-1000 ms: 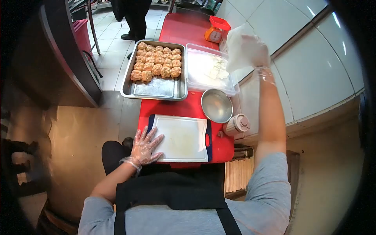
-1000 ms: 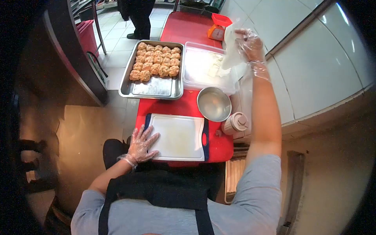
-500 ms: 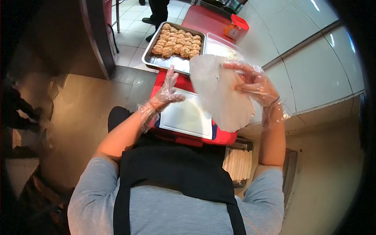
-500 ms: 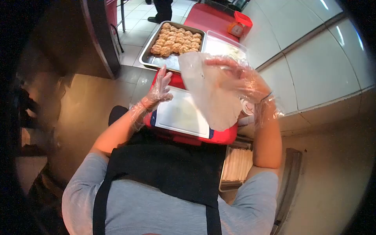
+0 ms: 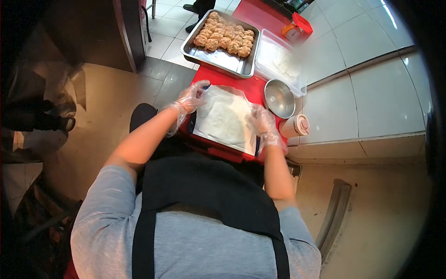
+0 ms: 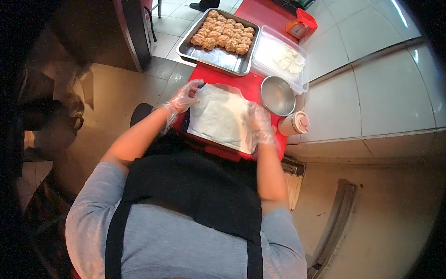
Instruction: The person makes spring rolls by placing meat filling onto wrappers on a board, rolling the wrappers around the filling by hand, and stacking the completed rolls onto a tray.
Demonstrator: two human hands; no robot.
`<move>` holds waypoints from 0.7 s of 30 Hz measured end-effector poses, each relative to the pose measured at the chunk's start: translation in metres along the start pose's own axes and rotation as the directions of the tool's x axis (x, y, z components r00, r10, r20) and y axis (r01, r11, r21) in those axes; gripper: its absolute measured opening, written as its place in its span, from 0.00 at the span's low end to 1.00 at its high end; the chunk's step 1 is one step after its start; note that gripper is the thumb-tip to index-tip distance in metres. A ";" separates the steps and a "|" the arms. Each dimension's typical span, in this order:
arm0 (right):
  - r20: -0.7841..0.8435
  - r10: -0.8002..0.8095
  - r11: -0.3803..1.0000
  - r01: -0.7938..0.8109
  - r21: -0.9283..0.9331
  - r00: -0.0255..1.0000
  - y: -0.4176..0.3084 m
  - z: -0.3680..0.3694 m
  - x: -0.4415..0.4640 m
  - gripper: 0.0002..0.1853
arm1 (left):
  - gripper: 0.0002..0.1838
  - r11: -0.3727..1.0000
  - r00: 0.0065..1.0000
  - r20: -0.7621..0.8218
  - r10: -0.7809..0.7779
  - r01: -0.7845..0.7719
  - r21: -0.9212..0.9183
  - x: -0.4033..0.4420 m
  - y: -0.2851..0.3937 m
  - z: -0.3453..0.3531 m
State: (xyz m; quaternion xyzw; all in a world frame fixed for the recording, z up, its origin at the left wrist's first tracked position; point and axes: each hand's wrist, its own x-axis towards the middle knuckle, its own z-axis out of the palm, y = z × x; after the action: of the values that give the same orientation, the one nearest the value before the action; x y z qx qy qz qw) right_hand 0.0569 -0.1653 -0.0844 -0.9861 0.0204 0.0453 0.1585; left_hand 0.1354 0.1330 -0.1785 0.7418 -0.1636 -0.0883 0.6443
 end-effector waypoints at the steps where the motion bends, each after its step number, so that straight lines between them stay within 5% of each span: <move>1: -0.026 0.021 0.995 -0.023 -0.096 0.999 -0.002 0.007 -0.010 0.23 | 0.35 0.996 1.000 -0.003 0.004 -0.004 0.086 -0.004 0.000 -0.002; 2: -0.051 0.040 0.981 -0.049 -0.190 0.998 -0.008 0.009 -0.018 0.23 | 0.30 0.985 1.000 -0.004 0.007 -0.006 0.172 -0.010 0.009 -0.006; 8: -0.166 0.321 0.945 -0.326 -0.002 0.932 0.004 0.027 -0.013 0.19 | 0.20 0.932 0.998 -0.031 0.062 -0.047 0.359 -0.013 0.019 -0.003; 11: -0.376 0.206 0.978 -0.199 0.059 0.903 0.007 0.033 -0.005 0.16 | 0.21 0.917 0.999 -0.020 0.034 -0.023 0.399 -0.011 0.023 -0.003; 15: -0.341 0.223 0.973 -0.231 0.017 0.913 0.001 0.035 0.005 0.17 | 0.24 0.938 0.998 0.007 -0.068 0.062 0.340 -0.007 0.019 -0.002; 18: -0.304 0.211 0.963 -0.250 -0.097 0.929 0.020 0.046 0.011 0.19 | 0.27 0.897 0.986 0.098 0.136 -0.164 0.411 -0.003 0.009 -0.003; 21: -0.155 0.345 0.937 -0.349 -0.001 0.926 0.014 0.020 -0.013 0.23 | 0.29 0.911 0.983 0.182 0.005 -0.079 0.404 -0.003 0.025 0.002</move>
State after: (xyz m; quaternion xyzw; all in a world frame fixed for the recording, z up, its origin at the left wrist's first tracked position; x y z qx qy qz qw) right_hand 0.0417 -0.1718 -0.1062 -0.9697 0.2057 -0.0027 0.1317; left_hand 0.1291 0.1293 -0.1542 0.8458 -0.2509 -0.1037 0.4593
